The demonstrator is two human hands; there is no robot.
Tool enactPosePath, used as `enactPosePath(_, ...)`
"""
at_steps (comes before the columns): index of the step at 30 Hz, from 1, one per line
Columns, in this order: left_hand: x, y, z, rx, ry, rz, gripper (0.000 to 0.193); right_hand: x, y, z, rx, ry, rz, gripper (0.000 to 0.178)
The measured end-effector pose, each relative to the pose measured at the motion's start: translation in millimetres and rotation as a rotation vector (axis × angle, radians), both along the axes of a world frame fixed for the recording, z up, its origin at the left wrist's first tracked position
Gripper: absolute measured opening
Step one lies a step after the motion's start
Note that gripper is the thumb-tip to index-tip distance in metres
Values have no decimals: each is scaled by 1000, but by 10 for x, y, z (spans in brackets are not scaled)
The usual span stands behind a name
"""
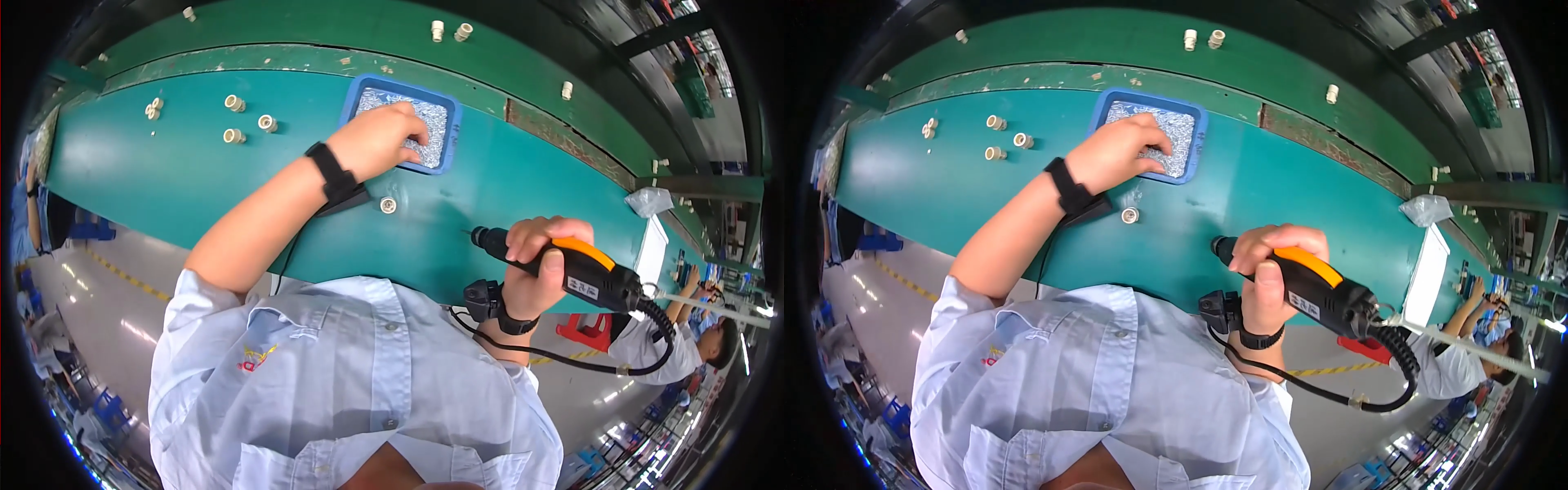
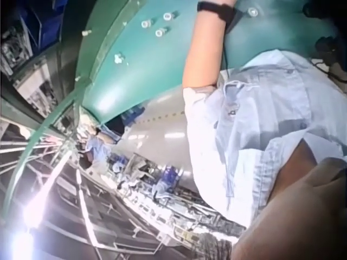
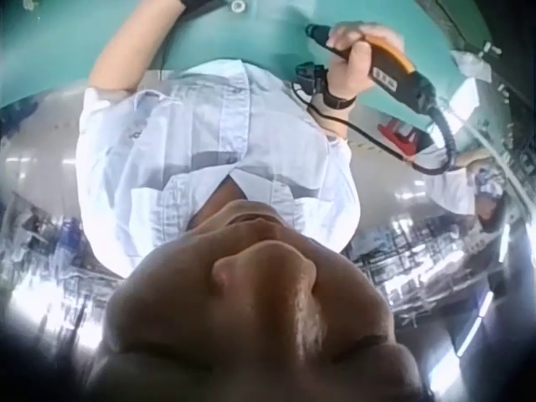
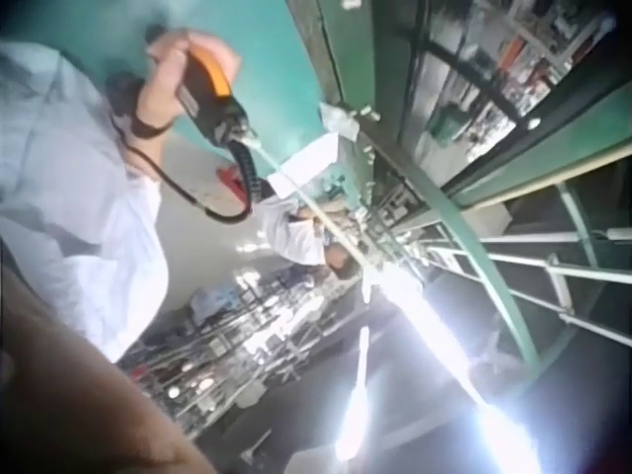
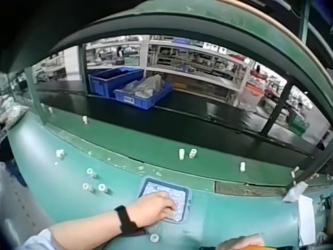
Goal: The person picks up a plastic component, retrieves a metal pin from a blue tray, and inserts the pin into the component. They then use an electric screwdriver to secure the pin before placing the finished piece back on the line, repeating the process.
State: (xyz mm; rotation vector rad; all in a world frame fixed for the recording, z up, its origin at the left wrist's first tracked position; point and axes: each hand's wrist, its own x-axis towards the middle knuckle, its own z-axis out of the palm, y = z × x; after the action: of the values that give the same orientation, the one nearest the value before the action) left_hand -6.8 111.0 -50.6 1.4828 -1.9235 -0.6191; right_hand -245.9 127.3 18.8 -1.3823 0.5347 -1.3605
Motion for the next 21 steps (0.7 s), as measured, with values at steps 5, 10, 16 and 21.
enactPosePath(5, 19, -139, 23, 324, 8, -12, 12, -26, 8, 2, -24, 10, -16, 32)
enactPosePath(10, 87, -43, -7, 135, 190, 101, 6, -6, -10, 39, -29, 11, -7, 32)
enactPosePath(16, 160, -1, -8, 4, 292, 246, 4, 143, -56, 127, -50, -30, 62, 33)
enactPosePath(21, 95, 24, -5, -50, 307, 222, 12, 231, -37, 274, -37, -3, 70, 35)
